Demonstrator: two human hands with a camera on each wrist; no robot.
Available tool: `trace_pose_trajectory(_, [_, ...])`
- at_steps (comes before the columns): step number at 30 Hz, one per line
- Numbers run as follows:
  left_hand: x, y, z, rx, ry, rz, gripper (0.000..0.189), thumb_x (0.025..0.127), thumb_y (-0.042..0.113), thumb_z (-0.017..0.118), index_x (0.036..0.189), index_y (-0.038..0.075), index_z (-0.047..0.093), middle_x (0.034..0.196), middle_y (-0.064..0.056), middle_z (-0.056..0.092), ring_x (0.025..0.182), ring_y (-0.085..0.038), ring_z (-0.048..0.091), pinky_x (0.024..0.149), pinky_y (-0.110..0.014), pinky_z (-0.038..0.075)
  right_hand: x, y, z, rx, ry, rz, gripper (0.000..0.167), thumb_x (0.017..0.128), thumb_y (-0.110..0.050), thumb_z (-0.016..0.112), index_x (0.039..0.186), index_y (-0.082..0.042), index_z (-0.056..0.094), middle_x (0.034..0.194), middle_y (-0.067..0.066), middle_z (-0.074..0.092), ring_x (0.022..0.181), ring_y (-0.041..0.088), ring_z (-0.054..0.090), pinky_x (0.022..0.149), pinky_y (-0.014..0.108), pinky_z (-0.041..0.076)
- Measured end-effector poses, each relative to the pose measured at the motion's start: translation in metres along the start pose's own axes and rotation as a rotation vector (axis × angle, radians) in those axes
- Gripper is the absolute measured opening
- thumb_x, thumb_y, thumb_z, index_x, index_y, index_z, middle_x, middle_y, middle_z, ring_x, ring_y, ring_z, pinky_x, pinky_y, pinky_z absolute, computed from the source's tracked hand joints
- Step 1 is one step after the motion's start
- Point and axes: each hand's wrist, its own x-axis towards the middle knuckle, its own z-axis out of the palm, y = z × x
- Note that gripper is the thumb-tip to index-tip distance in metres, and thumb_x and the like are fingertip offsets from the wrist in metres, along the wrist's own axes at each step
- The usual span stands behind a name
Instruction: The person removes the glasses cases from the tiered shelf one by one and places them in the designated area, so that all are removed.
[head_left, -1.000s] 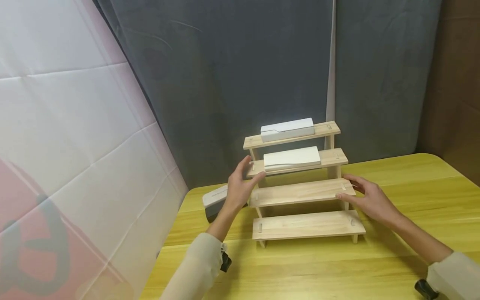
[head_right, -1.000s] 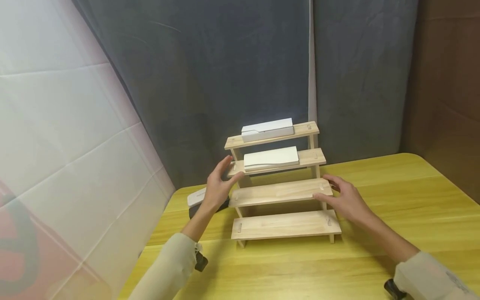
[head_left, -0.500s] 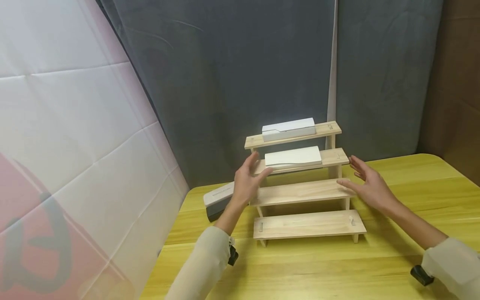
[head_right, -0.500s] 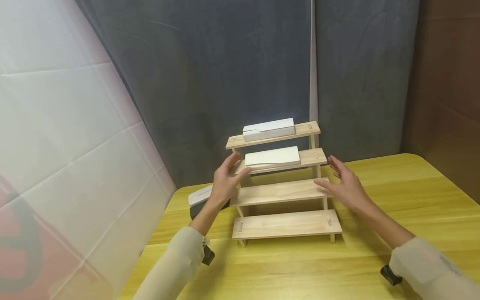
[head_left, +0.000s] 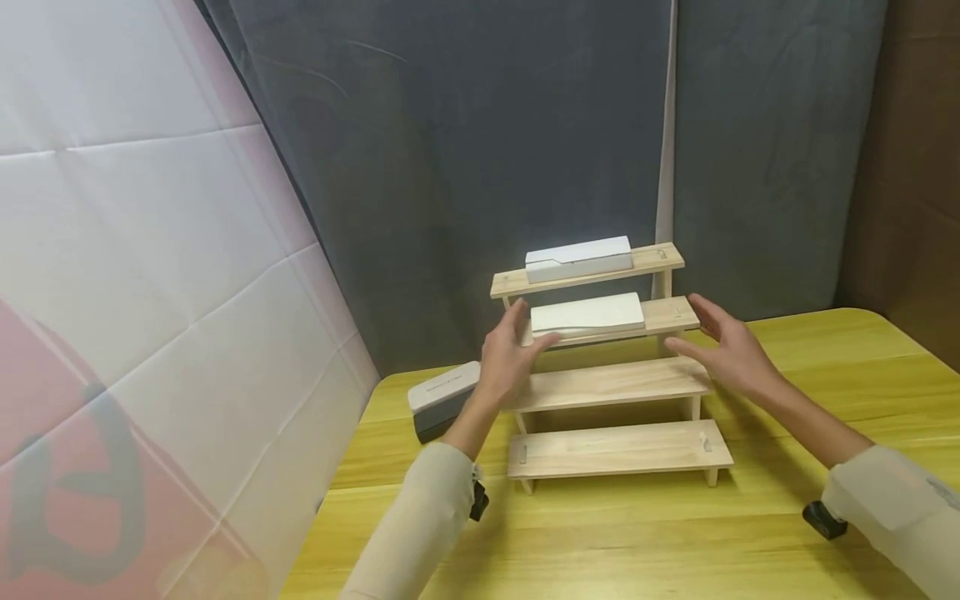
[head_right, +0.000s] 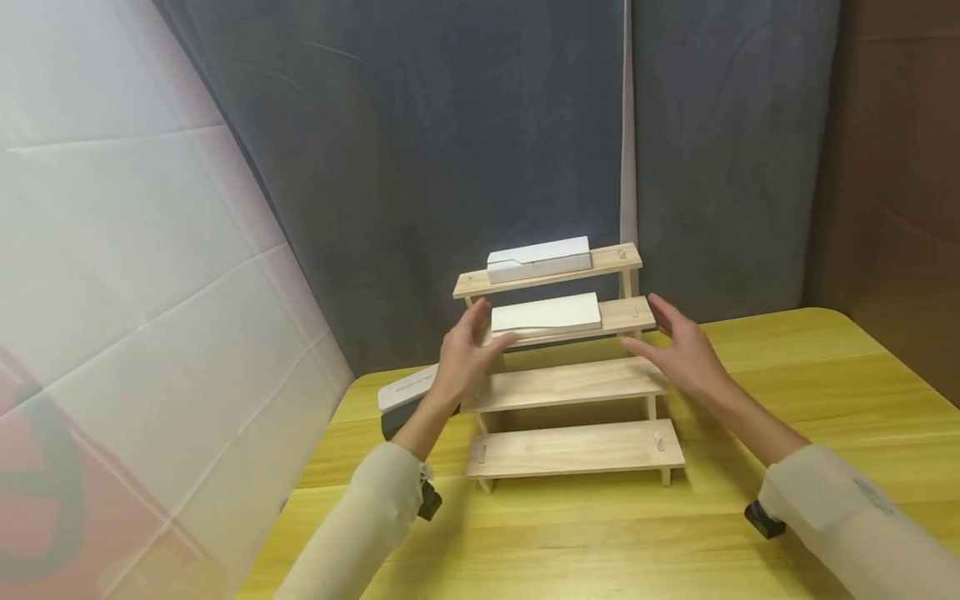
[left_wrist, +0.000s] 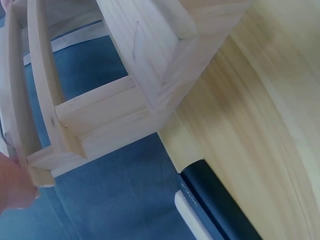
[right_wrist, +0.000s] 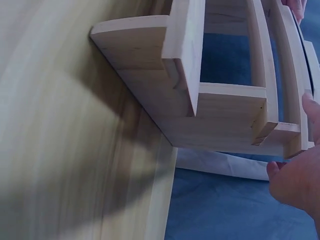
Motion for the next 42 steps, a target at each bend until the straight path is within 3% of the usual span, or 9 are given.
trace_pose_trajectory(10, [0.003, 0.005, 0.005, 0.07, -0.04, -0.046, 0.095, 0.092, 0.046, 0.084, 0.165, 0.009, 0.036, 0.165, -0.009, 0.044, 0.151, -0.029, 0.043, 0.124, -0.048, 0.034, 0.012, -0.005, 0.001, -0.045, -0.008, 0.003, 0.096, 0.102, -0.039, 0.074, 0.168, 0.0, 0.018, 0.172, 0.027, 0.019, 0.151, 0.058, 0.025, 0.118, 0.07, 0.031])
trace_pose_trajectory(24, [0.003, 0.005, 0.007, 0.103, -0.037, -0.01, 0.088, 0.094, 0.039, 0.082, 0.164, 0.01, 0.038, 0.161, -0.013, 0.05, 0.147, -0.034, 0.048, 0.121, -0.054, 0.038, 0.016, -0.007, -0.003, -0.066, -0.002, 0.006, 0.093, 0.101, -0.038, 0.076, 0.166, 0.002, 0.024, 0.169, 0.029, 0.027, 0.152, 0.055, 0.027, 0.117, 0.071, 0.032])
trace_pose_trajectory(29, [0.001, 0.005, 0.003, 0.081, -0.028, -0.004, 0.086, 0.092, 0.037, 0.085, 0.162, 0.011, 0.043, 0.16, -0.013, 0.051, 0.146, -0.033, 0.049, 0.121, -0.05, 0.038, 0.014, -0.008, -0.002, -0.067, 0.005, -0.002, 0.091, 0.101, -0.036, 0.077, 0.165, 0.004, 0.026, 0.168, 0.029, 0.028, 0.15, 0.056, 0.029, 0.117, 0.07, 0.033])
trace_pose_trajectory(36, [-0.002, 0.001, -0.004, 0.036, -0.033, 0.014, 0.084, 0.087, 0.039, 0.09, 0.156, 0.013, 0.051, 0.154, -0.004, 0.058, 0.141, -0.021, 0.055, 0.118, -0.035, 0.043, 0.015, -0.006, -0.002, -0.076, -0.001, -0.004, 0.091, 0.1, -0.037, 0.077, 0.165, 0.003, 0.028, 0.168, 0.028, 0.029, 0.15, 0.055, 0.03, 0.117, 0.07, 0.032])
trace_pose_trajectory(42, [0.001, 0.002, -0.008, 0.064, -0.07, 0.026, 0.085, 0.087, 0.04, 0.09, 0.157, 0.013, 0.05, 0.155, -0.002, 0.057, 0.143, -0.023, 0.054, 0.119, -0.038, 0.042, 0.017, -0.006, -0.003, -0.083, -0.015, 0.002, 0.092, 0.1, -0.039, 0.077, 0.165, 0.002, 0.027, 0.169, 0.027, 0.028, 0.151, 0.055, 0.029, 0.118, 0.07, 0.031])
